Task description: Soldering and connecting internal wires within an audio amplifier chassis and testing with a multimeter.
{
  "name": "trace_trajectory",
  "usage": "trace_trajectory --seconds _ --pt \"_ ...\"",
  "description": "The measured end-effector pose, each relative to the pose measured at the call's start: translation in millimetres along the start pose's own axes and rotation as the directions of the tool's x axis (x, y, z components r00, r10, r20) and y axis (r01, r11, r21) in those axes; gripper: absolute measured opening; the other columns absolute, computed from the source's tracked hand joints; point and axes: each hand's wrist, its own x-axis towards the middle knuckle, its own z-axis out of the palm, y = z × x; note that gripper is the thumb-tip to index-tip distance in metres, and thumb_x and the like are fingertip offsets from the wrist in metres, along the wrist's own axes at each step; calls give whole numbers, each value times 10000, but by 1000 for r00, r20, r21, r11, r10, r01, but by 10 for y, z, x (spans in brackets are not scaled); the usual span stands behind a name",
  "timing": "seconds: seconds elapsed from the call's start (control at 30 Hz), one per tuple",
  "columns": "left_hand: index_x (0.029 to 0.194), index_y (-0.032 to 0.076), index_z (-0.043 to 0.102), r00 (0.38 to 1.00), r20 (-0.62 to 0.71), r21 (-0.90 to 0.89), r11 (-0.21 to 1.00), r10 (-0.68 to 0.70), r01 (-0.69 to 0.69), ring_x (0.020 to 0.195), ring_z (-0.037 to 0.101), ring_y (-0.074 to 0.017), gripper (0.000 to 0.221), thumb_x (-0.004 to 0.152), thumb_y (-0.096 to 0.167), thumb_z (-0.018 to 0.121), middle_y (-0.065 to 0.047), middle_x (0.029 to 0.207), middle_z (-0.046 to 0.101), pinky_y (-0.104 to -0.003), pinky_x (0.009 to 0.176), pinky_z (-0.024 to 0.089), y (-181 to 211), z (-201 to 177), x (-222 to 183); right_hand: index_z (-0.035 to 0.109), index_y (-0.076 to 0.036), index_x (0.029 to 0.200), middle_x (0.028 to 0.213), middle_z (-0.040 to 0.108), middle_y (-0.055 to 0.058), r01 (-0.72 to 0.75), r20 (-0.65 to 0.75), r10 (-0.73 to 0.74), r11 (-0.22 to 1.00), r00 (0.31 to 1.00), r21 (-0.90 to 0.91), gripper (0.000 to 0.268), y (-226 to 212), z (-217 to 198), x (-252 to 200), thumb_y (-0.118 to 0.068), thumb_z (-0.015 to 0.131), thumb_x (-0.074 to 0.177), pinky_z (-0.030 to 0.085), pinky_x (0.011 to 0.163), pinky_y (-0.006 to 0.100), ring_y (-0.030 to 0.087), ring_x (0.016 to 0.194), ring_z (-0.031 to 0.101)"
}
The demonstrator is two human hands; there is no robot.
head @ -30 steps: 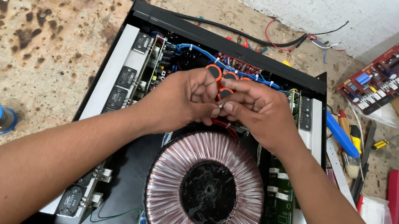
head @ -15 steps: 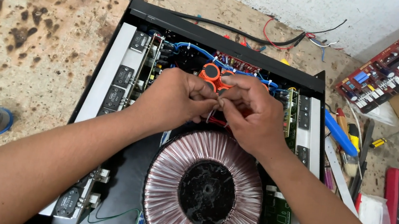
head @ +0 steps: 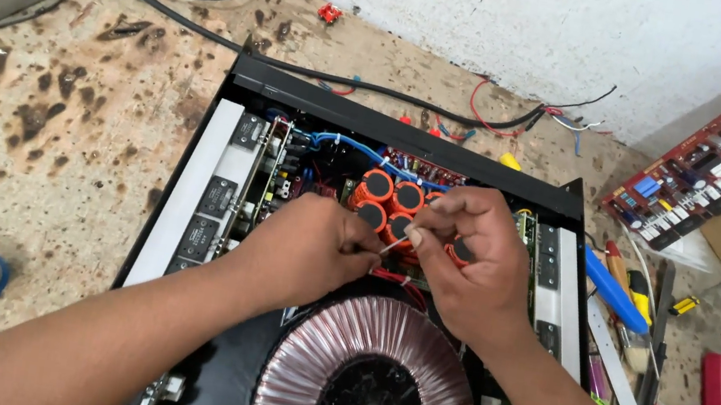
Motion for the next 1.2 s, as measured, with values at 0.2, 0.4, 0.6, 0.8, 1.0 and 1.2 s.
trace_trajectory --seconds 0.2,0.4,0.6,0.8,1.0,1.2 --pt "1066 214 825 999 47 217 976 -7 -3 875 757 -400 240 870 261 696 -108 849 809 -467 773 617 42 -59 9 516 -7 1151 864 747 119 -64 -35 69 989 997 134 270 -35 -43 42 38 671 935 532 637 263 101 682 621" --pt "715 213 705 998 36 363 930 48 -58 667 663 -344 230 922 302 656 -37 660 710 -469 588 477 -120 55 63 611 -106 1110 903 679 16 -25 141 71 952 987 -305 280 -285 -140 94 -160 761 880 482 568 240 95 639 600" --pt "638 159 615 999 38 335 941 39 -50 568 622 -302 297 916 253 665 -38 592 655 -426 554 447 -136 59 61 716 -243 946 754 602 -55 425 480 -122 679 869 -599 97 8 -142 -18 -338 732 939 429 483 349 177 624 613" --pt "822 318 836 995 -29 266 960 96 -85 562 721 -223 136 878 330 713 14 673 772 -395 524 467 -108 77 88 723 -237 954 792 689 -93 298 363 -87 757 928 -581 139 142 -70 -7 -375 732 936 427 474 336 137 643 669" --pt "794 256 776 998 65 320 947 -22 0 608 692 -230 129 869 275 673 7 693 768 -389 581 479 -58 49 20 750 -285 1002 783 702 -111 244 318 -93 846 944 -475 183 178 -105 -18 -143 705 895 388 452 312 110 588 620" --pt "1051 265 742 984 48 431 892 -172 135 798 722 -388 223 835 268 685 -79 845 787 -500 661 555 -153 108 -53 749 -226 979 772 719 -106 309 327 -170 843 929 -439 134 139 -121 33 -117 699 920 378 444 289 88 600 641"
